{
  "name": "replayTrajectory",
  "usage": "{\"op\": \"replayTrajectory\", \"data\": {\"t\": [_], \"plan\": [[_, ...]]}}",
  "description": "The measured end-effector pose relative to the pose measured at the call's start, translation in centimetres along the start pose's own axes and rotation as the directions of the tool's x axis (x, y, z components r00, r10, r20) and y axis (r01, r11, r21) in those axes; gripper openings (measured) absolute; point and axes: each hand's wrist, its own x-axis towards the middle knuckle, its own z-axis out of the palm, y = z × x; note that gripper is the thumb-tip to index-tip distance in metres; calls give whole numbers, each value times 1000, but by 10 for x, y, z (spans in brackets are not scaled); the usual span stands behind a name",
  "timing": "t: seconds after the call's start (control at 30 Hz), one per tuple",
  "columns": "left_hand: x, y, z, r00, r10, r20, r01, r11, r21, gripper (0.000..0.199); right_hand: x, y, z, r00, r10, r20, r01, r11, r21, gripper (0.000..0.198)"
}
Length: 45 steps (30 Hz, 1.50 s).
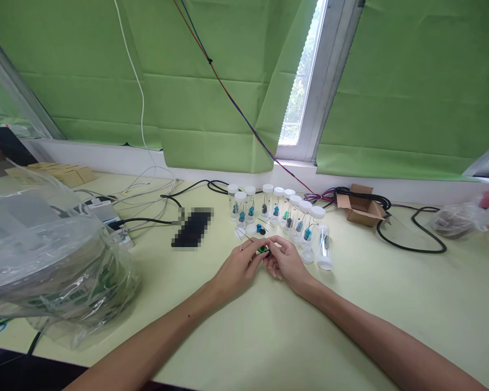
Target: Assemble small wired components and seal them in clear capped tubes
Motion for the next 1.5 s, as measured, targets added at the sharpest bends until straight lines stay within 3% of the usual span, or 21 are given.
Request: {"op": "replayTrajectory", "data": {"t": [0.83,1.5], "plan": [[-3,-3,-2,993,39,108,-48,995,84,41,-2,-4,2,998,54,-22,-54,998,-14,42],[0,-6,-3,996,-1,-86,11,994,109,32,-1,-7,1,999,-17,-32,21,991,135,44]]}}
